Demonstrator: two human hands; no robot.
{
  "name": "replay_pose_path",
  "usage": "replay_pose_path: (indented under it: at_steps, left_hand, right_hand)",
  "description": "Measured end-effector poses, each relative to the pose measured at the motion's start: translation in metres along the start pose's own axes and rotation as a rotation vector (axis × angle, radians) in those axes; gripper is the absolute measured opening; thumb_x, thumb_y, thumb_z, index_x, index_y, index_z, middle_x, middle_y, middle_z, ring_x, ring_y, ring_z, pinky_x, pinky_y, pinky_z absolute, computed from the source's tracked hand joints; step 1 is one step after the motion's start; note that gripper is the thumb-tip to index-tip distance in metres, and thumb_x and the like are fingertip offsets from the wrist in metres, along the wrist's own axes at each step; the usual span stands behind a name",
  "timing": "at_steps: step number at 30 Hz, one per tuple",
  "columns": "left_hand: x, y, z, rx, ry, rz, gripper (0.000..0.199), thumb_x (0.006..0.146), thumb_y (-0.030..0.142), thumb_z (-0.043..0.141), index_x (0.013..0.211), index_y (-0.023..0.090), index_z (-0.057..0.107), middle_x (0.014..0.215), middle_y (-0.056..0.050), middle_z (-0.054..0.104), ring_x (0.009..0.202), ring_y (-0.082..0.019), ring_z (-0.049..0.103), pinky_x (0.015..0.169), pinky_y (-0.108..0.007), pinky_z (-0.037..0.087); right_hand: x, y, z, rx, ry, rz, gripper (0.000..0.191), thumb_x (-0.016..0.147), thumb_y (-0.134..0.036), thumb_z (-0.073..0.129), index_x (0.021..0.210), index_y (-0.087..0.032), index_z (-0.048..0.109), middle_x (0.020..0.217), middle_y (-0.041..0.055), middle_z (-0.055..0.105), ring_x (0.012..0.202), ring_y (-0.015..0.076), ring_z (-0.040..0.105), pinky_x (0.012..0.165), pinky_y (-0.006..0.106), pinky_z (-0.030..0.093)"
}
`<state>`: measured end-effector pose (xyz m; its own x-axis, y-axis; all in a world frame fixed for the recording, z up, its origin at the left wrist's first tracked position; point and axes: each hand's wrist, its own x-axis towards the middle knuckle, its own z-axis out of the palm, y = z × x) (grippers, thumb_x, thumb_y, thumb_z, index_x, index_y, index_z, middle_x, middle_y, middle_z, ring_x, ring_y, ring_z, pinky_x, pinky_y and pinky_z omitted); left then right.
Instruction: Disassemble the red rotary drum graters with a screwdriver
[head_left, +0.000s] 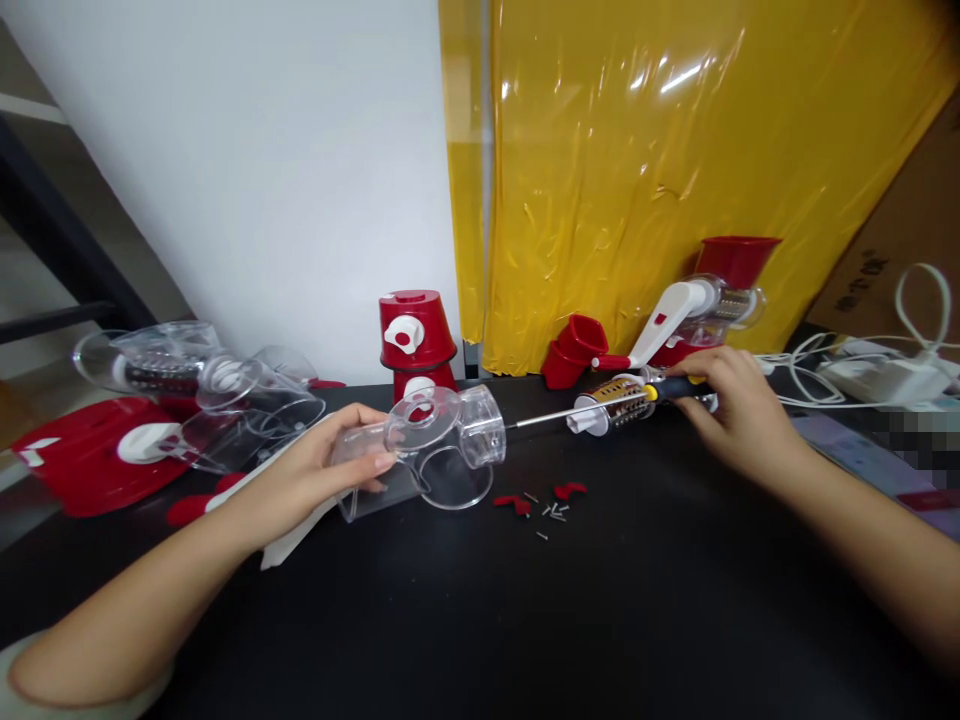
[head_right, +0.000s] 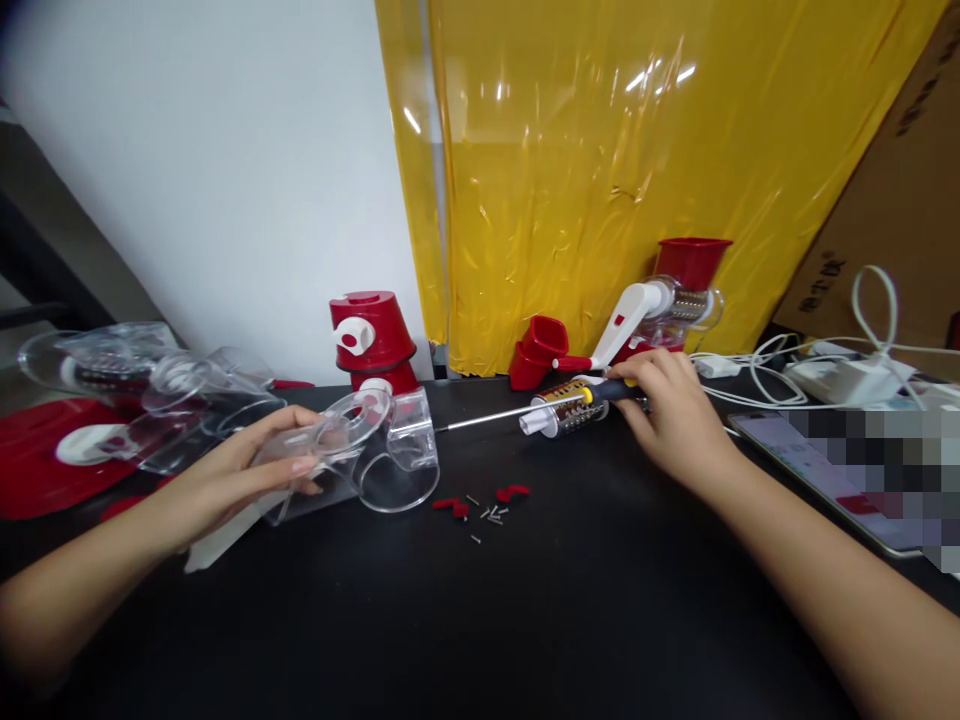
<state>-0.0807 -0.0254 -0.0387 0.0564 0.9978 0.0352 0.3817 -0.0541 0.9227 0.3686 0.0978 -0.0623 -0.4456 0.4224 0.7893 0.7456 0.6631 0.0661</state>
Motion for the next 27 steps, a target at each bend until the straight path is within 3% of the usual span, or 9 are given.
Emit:
replay_pose_path:
  at_steps: [4,9,16,23,27]
  left_hand:
    - [0.0009,-0.0017,0.0017,-0.007,-0.001,-0.024,0.049,0.081,0.045,0.074,0.124,0.03,0.056,0.127,-0.008,0.062,0.109,-0.028,0.062,0.082,-0.037,0.061]
    - [0.0023,-0.0056,0.0021,-0.021,-0.007,-0.024,0.056,0.081,0.049,0.073,0.13,0.031,0.053,0.129,-0.007,0.064,0.115,-0.032,0.063,0.083,-0.038,0.061]
    - [0.0016,-0.0054,-0.0044,0.053,-0.125,-0.013,0.057,0.089,0.045,0.067,0.14,0.036,0.044,0.139,-0.007,0.06,0.131,-0.031,0.055,0.105,-0.044,0.05]
    - [0.001,-0.0062,-0.0004,0.121,-0.128,0.035,0.054,0.089,0.045,0.067,0.138,0.035,0.047,0.139,-0.006,0.059,0.132,-0.031,0.054,0.111,-0.045,0.044]
    - [0.0022,-0.0072,0.0001,0.093,-0.124,0.015,0.055,0.089,0.045,0.067,0.139,0.035,0.046,0.141,-0.006,0.059,0.133,-0.03,0.053,0.11,-0.043,0.045]
  right_hand:
    - [-0.0016,0.001,0.0022,0.021,-0.018,0.023,0.014,0.091,-0.023,0.056,0.105,-0.024,0.056,0.097,0.0102,0.063,0.09,0.0296,0.058,0.08,0.045,0.047]
    - [-0.0023,0.0014,0.0007,0.019,-0.023,0.023,0.016,0.09,-0.024,0.057,0.105,-0.025,0.057,0.097,0.0106,0.064,0.091,0.0306,0.059,0.079,0.046,0.048]
    - [-0.0005,-0.0016,-0.004,-0.014,-0.037,-0.028,0.013,0.091,-0.022,0.054,0.104,-0.025,0.054,0.096,0.0101,0.061,0.089,0.0292,0.058,0.077,0.044,0.049]
    - [-0.0006,-0.0054,-0.0004,0.09,-0.053,-0.054,0.016,0.091,-0.022,0.058,0.107,-0.024,0.057,0.097,0.0091,0.063,0.091,0.0269,0.061,0.078,0.041,0.051]
    - [-0.0017,-0.0055,-0.0008,0.277,0.008,0.086,0.025,0.082,-0.03,0.073,0.104,-0.026,0.063,0.096,0.0061,0.067,0.088,0.0231,0.064,0.078,0.037,0.052]
